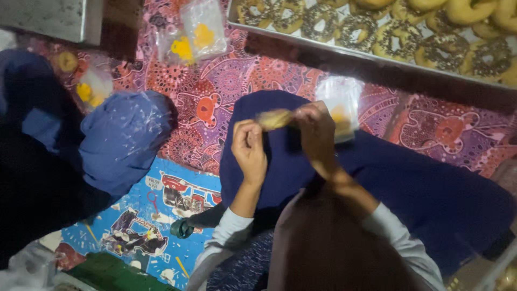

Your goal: The person sits on a patterned mat and repeatedly picks ring-shaped snacks from a metal tray. They place each snack into a small clear plastic bag, then set the filled bag aside. Another person works alongside, performing the same packaging task.

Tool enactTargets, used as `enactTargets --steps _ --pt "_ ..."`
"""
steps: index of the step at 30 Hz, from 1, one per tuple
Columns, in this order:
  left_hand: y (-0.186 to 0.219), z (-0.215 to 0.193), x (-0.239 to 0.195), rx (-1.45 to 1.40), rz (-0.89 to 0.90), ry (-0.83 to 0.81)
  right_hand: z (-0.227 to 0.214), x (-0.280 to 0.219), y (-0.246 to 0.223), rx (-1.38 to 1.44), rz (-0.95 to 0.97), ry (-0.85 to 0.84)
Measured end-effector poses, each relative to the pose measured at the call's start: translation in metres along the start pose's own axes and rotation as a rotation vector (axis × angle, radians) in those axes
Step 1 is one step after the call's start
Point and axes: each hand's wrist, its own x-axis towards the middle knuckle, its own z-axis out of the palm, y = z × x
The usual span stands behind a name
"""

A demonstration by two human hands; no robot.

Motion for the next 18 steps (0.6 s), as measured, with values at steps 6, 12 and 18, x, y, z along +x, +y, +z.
enactTargets --steps 6,12,18 --pt "0.003 0.009 0.005 0.362 0.066 -0.096 -0.003 -0.030 0.060 -0.127 0.072 -0.049" --pt "-0.066 0.113 -0.020 0.225 0.155 -0.477 -0.082 -0.006 0.200 -0.033 0.268 -0.075" --pt "-0.185 0.215 -0.015 0.467 0.582 -0.366 -0.182 0.004 0.189 -0.661 0.098 0.235"
